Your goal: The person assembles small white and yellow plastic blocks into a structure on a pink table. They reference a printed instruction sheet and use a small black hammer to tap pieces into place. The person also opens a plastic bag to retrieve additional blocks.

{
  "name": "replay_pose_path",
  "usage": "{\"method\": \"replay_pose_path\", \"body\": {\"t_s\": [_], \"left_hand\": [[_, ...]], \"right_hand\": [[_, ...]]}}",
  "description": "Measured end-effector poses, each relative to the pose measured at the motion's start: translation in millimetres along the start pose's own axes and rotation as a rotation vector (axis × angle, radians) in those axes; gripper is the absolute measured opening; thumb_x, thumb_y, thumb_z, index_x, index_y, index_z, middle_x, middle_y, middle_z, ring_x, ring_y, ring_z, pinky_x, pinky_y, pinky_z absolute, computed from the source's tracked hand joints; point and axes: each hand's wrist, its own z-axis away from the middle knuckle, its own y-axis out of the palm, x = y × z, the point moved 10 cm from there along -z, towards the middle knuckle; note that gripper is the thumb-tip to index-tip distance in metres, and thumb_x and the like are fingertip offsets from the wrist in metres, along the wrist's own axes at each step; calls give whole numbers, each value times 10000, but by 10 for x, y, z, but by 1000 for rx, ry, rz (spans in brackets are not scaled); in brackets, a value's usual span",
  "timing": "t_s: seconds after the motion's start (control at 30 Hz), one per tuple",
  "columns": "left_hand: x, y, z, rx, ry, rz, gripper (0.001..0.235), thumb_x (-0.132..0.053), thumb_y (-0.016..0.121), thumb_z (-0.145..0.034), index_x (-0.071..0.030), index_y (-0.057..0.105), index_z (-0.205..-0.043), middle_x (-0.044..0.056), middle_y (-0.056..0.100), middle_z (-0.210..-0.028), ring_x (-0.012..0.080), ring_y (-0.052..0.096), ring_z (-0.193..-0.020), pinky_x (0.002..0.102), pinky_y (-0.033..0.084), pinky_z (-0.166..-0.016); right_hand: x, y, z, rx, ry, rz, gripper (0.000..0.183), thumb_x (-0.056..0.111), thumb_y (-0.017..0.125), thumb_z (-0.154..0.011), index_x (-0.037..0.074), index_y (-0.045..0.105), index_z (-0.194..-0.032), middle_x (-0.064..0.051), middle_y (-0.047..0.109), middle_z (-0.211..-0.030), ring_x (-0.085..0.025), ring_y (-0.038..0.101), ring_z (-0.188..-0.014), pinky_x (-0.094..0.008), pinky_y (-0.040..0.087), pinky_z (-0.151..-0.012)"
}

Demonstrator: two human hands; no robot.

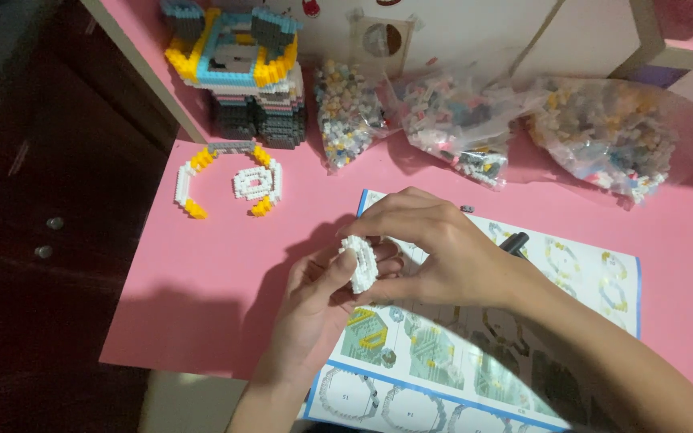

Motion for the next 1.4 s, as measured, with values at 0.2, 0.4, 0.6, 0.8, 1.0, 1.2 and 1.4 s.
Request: {"method": "replay_pose_path", "body": {"t_s": [0.2, 0.4, 0.6, 0.8, 1.0, 1.2, 1.4], "left_hand": [[-58, 76, 26, -38, -14, 5, 328, -291, 779, -939, 6, 798, -1077, 192, 793, -1003, 314, 768, -959, 397, 621, -850], [52, 16, -12, -29, -28, 71, 370, -248, 783, -943, 71, 773, -1131, 297, 797, -1054, 398, 793, -1008, 425, 648, -881], [36, -14, 51, 19, -61, 75, 391, -251, 799, -938, 62, 742, -1165, 292, 771, -1175, 435, 758, -1125, 471, 637, -986], [158, -132, 66, 29, -100, 100, 387, -145, 821, -895, 124, 716, -1153, 352, 743, -1166, 454, 757, -1061, 455, 634, -978], [171, -216, 91, -8, -112, 7, 276, -248, 874, -881, -21, 803, -1020, 156, 810, -1031, 291, 789, -985, 384, 655, -820], [162, -244, 88, -67, -134, -41, 228, -264, 904, -824, -122, 727, -806, 47, 774, -868, 223, 780, -869, 378, 663, -774], [147, -232, 96, -117, -175, -44, 433, -196, 868, -804, 88, 737, -1103, 240, 799, -1021, 332, 797, -946, 308, 607, -731]], "right_hand": [[42, 6, 4, -4, -79, 2, 551, 402, 849, -863, 15, 691, -1222, -94, 762, -1080, -286, 735, -1030, -429, 576, -926], [35, 27, -17, 6, -55, -12, 494, 377, 845, -868, 27, 703, -1187, -88, 770, -1068, -271, 733, -1015, -414, 587, -924], [-26, 77, 14, 11, -53, 42, 508, 411, 874, -842, 70, 725, -1189, -63, 783, -1086, -242, 742, -1017, -404, 550, -916], [-43, 120, 27, 37, -49, -24, 537, 345, 853, -852, 31, 705, -1262, -125, 772, -1135, -284, 750, -1037, -420, 582, -947], [-19, 161, 30, 58, -49, -64, 515, 267, 873, -833, 25, 703, -1254, -100, 788, -1116, -244, 765, -988, -361, 635, -861], [-16, 162, 56, 53, -78, -45, 604, 298, 909, -782, 19, 692, -1272, -101, 790, -1174, -269, 768, -1042, -393, 646, -914], [-111, 200, 82, 63, -64, -134, 599, 325, 879, -831, 29, 667, -1308, -123, 785, -1199, -307, 761, -1056, -440, 626, -931]]}}
